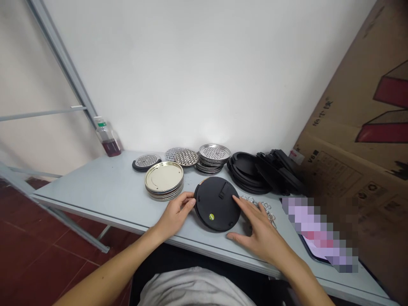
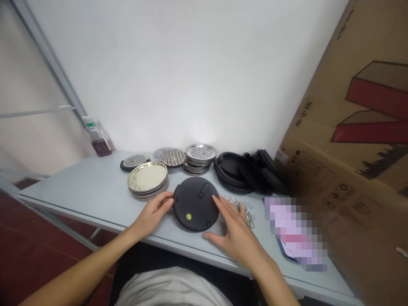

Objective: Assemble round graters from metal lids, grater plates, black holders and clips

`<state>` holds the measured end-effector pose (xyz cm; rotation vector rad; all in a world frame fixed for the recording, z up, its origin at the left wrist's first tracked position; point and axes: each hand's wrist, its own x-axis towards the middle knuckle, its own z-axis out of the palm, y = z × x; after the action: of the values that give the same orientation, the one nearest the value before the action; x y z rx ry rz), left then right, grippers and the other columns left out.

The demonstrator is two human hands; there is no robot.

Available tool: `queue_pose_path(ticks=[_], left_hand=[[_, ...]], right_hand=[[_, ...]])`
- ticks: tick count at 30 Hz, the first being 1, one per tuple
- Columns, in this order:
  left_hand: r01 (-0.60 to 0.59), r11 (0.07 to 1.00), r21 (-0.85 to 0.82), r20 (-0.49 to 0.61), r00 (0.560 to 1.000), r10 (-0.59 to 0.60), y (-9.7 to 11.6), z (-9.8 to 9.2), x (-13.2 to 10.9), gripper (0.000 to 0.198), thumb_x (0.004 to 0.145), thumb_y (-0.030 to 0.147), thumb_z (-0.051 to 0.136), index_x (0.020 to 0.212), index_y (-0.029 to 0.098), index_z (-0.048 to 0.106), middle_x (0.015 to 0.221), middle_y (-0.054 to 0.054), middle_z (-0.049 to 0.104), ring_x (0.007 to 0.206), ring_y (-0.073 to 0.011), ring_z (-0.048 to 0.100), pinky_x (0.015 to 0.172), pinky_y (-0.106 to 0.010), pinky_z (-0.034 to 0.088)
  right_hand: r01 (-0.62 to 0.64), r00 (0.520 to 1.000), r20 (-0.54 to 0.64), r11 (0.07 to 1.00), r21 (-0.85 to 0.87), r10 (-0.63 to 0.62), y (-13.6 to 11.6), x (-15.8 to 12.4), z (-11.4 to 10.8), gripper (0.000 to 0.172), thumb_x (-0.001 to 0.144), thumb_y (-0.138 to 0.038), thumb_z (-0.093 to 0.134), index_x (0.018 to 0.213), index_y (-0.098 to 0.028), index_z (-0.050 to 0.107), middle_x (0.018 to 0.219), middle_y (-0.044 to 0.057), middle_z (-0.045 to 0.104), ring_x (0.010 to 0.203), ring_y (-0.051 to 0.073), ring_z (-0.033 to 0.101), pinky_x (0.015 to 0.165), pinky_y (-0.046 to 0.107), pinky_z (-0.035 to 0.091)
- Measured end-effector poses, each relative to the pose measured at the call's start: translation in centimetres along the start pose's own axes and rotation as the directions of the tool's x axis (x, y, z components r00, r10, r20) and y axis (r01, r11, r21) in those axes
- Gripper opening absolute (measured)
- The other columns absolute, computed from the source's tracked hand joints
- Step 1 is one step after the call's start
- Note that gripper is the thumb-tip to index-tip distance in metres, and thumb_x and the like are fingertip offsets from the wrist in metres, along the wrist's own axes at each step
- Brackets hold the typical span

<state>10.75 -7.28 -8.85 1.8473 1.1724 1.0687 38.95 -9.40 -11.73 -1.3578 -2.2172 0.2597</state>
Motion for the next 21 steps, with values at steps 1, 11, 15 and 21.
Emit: queue_pose_path(ticks=[1,11,15,21], left_hand=[[-0.001,1.000,0.026,0.019,1.000,0.001,0.1,-0.2,-0.1,0.028,0.098,0.039,0.049,0.107,0.018,0.064,0.101,-0.006,0.070,0.095,-0.0202,0.064,0.087,-0.030,0.049],[0.058,0.928,0.368,0.209,0.967,-0.144,0.4,-1.9,-0.2,0.022,0.093,0.033,0.049,0.085,0.018,0.063,0.073,0.000,0.065,0.068,-0.0160,0.058,0.063,-0.025,0.041],[0.005,0.885,0.465,0.230,0.965,-0.127,1.0,-2.2,-0.2,0.025,0.095,0.032,0.044,0.082,0.019,0.061,0.077,-0.001,0.065,0.071,-0.0170,0.059,0.064,-0.026,0.040],[-0.036,0.867,0.497,0.254,0.961,-0.106,1.4,-2.2,-0.4,0.022,0.095,0.030,0.047,0.083,0.019,0.062,0.078,-0.002,0.067,0.070,-0.0175,0.061,0.064,-0.026,0.041]], right_hand=[[-0.003,1.000,0.002,1.000,-0.010,0.003,0.0,0.0,0.1,0.092,0.079,-0.048,0.072,0.155,-0.030,0.023,0.154,0.013,0.043,0.144,0.035,0.036,0.118,0.067,0.011],[0.010,0.998,0.070,0.998,-0.066,-0.006,-0.2,0.2,0.0,0.089,0.075,-0.058,0.072,0.152,-0.030,0.036,0.155,0.015,0.041,0.144,0.038,0.035,0.117,0.070,0.011],[0.014,0.995,0.102,0.996,-0.086,-0.005,-0.4,0.3,-0.3,0.086,0.077,-0.062,0.069,0.151,-0.034,0.036,0.155,0.014,0.042,0.145,0.038,0.032,0.115,0.071,0.013],[0.039,0.997,0.068,0.992,-0.120,-0.031,-0.6,0.3,-0.5,0.077,0.076,-0.060,0.072,0.145,-0.037,0.046,0.143,0.013,0.051,0.138,0.037,0.041,0.115,0.069,0.017]])
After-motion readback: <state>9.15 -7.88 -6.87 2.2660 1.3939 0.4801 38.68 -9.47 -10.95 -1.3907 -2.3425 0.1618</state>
